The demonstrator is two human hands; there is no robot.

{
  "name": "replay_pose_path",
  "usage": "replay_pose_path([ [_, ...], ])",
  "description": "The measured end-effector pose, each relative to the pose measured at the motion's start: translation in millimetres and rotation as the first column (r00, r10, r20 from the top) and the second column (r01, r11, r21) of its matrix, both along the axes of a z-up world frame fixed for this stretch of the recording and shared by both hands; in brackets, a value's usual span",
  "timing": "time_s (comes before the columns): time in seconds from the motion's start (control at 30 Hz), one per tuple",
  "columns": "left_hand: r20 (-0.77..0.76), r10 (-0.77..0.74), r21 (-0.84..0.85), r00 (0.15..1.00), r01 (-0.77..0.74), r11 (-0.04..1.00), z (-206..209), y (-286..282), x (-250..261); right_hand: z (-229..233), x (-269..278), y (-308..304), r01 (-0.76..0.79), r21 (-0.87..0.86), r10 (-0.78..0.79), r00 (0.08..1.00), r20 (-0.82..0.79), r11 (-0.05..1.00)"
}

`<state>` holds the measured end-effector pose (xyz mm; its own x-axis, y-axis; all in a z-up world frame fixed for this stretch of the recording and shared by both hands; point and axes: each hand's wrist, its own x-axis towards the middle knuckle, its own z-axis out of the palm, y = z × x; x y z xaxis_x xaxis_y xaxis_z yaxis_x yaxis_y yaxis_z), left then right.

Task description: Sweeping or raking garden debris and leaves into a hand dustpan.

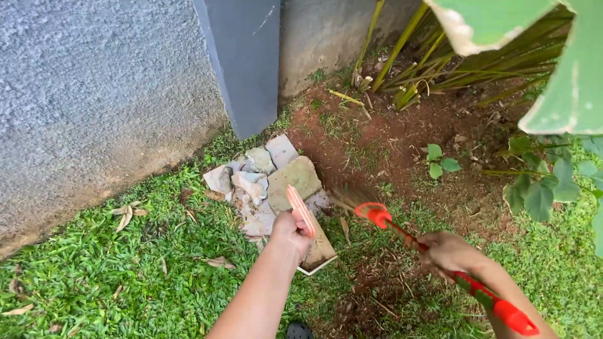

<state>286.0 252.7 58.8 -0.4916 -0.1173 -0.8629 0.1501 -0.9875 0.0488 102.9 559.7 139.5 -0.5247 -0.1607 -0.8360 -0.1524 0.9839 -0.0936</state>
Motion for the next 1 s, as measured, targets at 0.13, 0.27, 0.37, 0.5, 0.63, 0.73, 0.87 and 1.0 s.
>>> replay_pose_path([
  [0.13,-0.03,0.034,0.002,0.999,-0.034,0.999,-39,-2,-19,-47,4,-14,0.231,-0.186,-0.22,0.972,0.081,0.955],
  [0.27,-0.062,0.197,0.018,0.978,-0.196,0.98,-79,-15,-32,-89,54,-29,0.456,-0.253,-0.422,0.889,0.178,0.853],
  [0.37,-0.192,0.136,-0.08,0.972,-0.153,0.985,-91,-27,-42,-34,87,-26,0.202,-0.152,-0.189,0.977,0.095,0.968],
  [0.5,-0.078,0.205,0.0,0.976,-0.206,0.979,-129,-25,-49,26,77,-5,0.316,-0.115,-0.287,0.933,0.219,0.942],
  [0.63,-0.225,0.133,-0.007,0.965,-0.138,0.99,-147,-21,-47,19,85,-3,0.454,-0.176,-0.4,0.875,0.273,0.873],
  [0.73,-0.183,0.115,-0.007,0.976,-0.118,0.993,-119,-17,-38,-14,101,-14,0.606,-0.189,-0.52,0.775,0.36,0.773],
  [0.87,-0.147,0.069,-0.082,0.987,-0.082,0.993,-99,-11,-31,-29,135,-50,0.596,-0.251,-0.515,0.795,0.32,0.763],
  [1.0,-0.182,0.157,-0.015,0.971,-0.162,0.987,-63,-7,-28,-34,151,-39,0.364,-0.226,-0.33,0.928,0.172,0.904],
])
